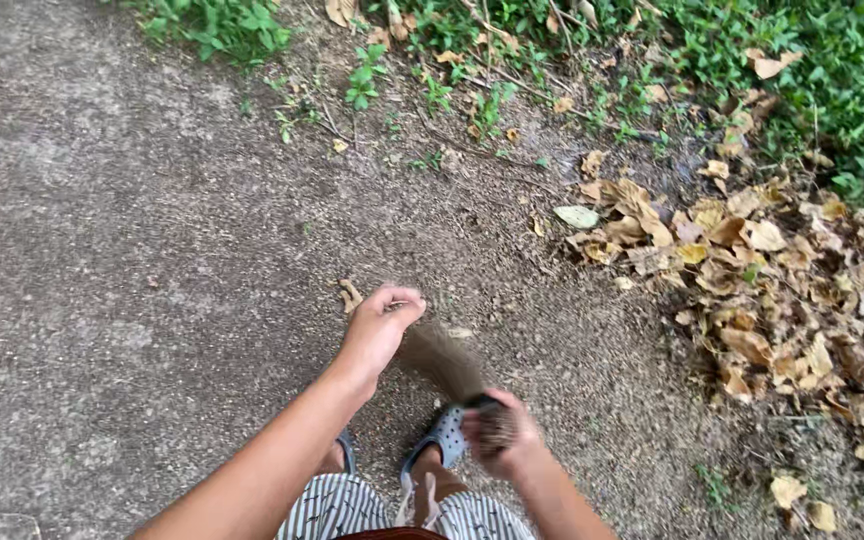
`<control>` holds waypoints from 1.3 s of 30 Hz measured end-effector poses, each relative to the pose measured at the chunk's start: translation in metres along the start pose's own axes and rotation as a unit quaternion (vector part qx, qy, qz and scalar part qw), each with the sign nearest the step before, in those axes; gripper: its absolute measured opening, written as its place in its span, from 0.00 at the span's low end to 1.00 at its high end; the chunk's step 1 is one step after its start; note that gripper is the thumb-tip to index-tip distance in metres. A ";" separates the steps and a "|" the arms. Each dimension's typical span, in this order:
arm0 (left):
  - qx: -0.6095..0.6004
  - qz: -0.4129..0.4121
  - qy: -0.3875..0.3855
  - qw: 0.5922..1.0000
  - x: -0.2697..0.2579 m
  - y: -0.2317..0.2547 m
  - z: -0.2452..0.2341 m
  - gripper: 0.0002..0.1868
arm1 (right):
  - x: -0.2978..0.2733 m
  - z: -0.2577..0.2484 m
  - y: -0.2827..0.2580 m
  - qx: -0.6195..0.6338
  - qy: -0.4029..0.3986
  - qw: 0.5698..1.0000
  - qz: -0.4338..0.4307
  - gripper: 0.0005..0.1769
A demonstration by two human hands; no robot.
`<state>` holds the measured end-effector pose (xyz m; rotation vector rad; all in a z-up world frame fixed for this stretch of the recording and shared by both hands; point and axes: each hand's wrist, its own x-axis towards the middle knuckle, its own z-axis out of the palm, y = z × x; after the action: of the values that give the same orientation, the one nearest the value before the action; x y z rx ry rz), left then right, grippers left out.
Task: The person sweeps the ground and dry leaves using a handheld stick broom.
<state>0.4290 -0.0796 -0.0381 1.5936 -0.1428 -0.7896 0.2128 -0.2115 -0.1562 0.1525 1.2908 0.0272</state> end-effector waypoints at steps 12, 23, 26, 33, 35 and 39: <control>0.008 -0.132 0.063 0.989 -0.005 0.000 -0.175 0.09 | -0.003 0.065 0.018 -0.013 0.029 0.927 -0.375 0.10; 0.024 -0.067 0.067 0.995 0.023 0.016 -0.233 0.08 | 0.117 0.199 0.226 -0.066 -0.134 0.968 0.201 0.22; 0.039 -0.080 0.082 0.993 0.019 0.017 -0.256 0.09 | 0.129 0.156 0.147 -0.058 -0.144 0.988 -0.010 0.17; 0.029 -0.047 0.110 0.992 0.015 -0.015 -0.284 0.12 | 0.075 0.117 0.017 -0.011 0.057 0.957 -0.286 0.12; 0.011 -0.074 0.107 0.991 0.012 -0.019 -0.275 0.12 | 0.068 0.129 0.035 -0.068 0.077 0.934 -0.341 0.13; 0.013 -0.171 0.105 0.979 0.010 -0.003 -0.243 0.12 | 0.050 0.155 0.101 -0.095 0.027 0.956 -0.276 0.16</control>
<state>0.5706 0.1173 -0.0510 1.7403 0.2834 -0.8766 0.3820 -0.1216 -0.1491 -0.3798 1.3404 -0.3247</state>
